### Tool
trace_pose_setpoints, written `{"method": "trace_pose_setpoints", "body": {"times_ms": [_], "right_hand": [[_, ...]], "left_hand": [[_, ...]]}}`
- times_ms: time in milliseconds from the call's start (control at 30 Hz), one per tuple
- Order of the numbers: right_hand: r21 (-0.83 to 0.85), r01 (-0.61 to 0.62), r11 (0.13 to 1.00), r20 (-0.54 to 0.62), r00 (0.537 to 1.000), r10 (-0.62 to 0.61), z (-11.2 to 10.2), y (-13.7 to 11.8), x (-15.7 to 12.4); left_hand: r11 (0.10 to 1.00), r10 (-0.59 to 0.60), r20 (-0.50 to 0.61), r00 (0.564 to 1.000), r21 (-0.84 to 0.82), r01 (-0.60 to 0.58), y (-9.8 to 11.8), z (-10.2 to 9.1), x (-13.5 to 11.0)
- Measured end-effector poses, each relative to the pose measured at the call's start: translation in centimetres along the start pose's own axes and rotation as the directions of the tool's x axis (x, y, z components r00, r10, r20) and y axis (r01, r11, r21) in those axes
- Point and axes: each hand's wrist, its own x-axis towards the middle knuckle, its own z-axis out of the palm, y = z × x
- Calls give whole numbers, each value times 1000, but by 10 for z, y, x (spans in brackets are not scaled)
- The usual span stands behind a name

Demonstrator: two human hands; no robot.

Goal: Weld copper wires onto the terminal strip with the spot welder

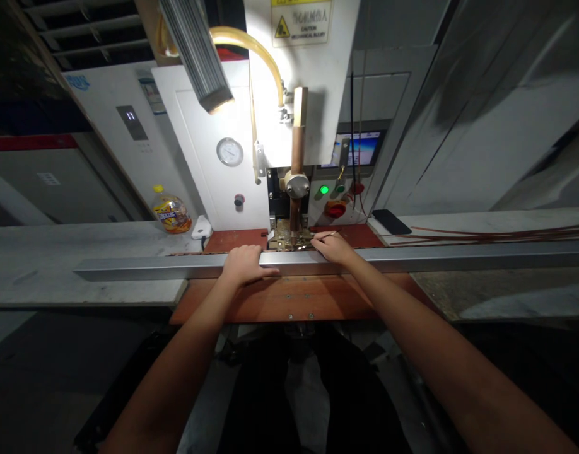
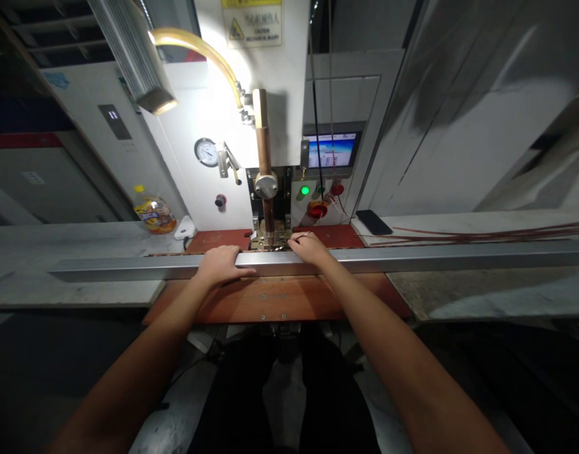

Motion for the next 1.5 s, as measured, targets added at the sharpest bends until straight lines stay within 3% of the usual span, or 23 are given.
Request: {"method": "trace_pose_setpoints", "body": {"times_ms": [333, 600, 1000, 1500], "right_hand": [[-30, 17, 999, -12, 1000, -17, 4, 4, 1], [-41, 26, 999, -14, 1000, -27, 5, 3, 1], [-82, 10, 997, -1, 1000, -10, 5, 2, 1], [-94, 19, 995, -11, 1000, -20, 5, 2, 0]], "left_hand": [[993, 94, 11, 996, -70, -93, -6, -2, 0], [945, 206, -34, 978, -254, -208, -22, -5, 5], [994, 96, 49, 994, -65, -93, -51, -6, -2], [999, 43, 58, 997, 0, -43, -45, -5, -8]]}}
